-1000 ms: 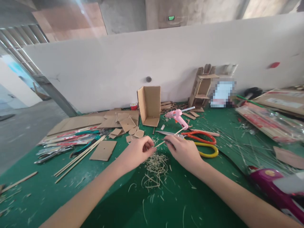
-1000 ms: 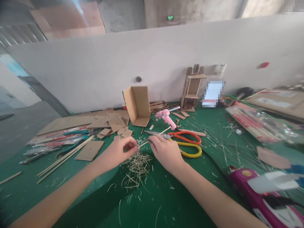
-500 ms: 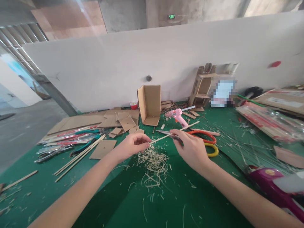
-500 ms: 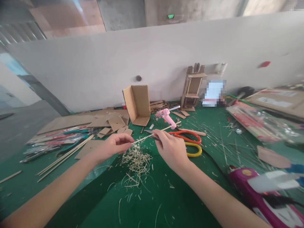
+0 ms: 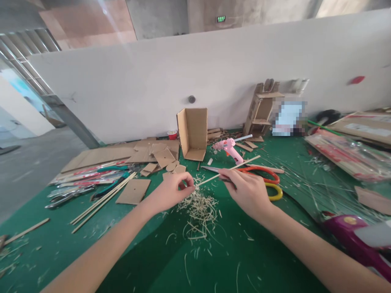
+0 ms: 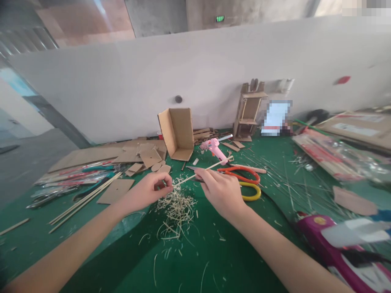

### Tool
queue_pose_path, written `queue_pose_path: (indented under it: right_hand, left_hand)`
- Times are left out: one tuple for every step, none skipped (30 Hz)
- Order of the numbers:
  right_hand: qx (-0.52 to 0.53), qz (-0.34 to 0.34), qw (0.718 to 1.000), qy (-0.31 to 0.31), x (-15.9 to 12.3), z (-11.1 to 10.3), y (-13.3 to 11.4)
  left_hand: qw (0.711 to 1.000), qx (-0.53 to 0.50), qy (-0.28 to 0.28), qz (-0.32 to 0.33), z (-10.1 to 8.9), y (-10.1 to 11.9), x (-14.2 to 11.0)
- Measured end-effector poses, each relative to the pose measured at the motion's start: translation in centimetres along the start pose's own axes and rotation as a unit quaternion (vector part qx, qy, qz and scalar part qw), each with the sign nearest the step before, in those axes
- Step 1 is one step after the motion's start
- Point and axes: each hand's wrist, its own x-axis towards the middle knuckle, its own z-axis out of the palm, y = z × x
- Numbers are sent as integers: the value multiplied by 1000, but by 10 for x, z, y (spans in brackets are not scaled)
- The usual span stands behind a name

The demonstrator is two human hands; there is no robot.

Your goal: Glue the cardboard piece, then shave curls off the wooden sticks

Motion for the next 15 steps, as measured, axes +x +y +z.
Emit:
queue_pose_path:
  right_hand:
    - [-3,-4,1000,1,0,0,0]
    - [-6,-5,1000,1,0,0,1]
    - [-7,-3,1000,3,0,-1,1]
    - [-7,3,1000,5,0,-1,2]
    - [-5,9,1000,4,0,-1,3]
    - [-2,16,1000,3,1,-1,4]
    - [1,25,1000,1,1,-1,4]
    - [3,33,999,-1,1,-2,5]
    - [3,42,999,-3,1,-1,5]
    - [2,50,999,-3,1,-1,5]
    - [-1,59,998,-2,1,-1,4]
    - [-4,65,998,-1,1,0,4]
    - [-7,68,998,-1,1,1,3]
    - [-9,70,997,-3,1,2,2]
    - [-12,71,997,-6,0,2,2]
  left_hand:
    - [1000,1,-1,3,0,0,0]
    - [1000,-4,-2,3,1,0,0]
    - [1000,-17,-4,1,1,1,0]
    - [999,-37,-5,-3,1,0,0]
    - [998,-61,-5,-8,2,0,0]
    - [996,-90,-4,-11,3,0,0]
    - [993,-122,0,-12,3,0,1]
    - [988,-156,4,-10,4,0,1]
    - [981,-193,8,-5,6,-1,1]
    - [973,-230,12,0,7,-1,1]
    - [963,-268,14,6,9,-1,2]
    - [953,-303,14,10,11,-2,2]
    - [943,-332,15,11,13,-2,2]
    - [935,-355,16,10,16,-3,3]
    - [928,-371,20,7,18,-3,4]
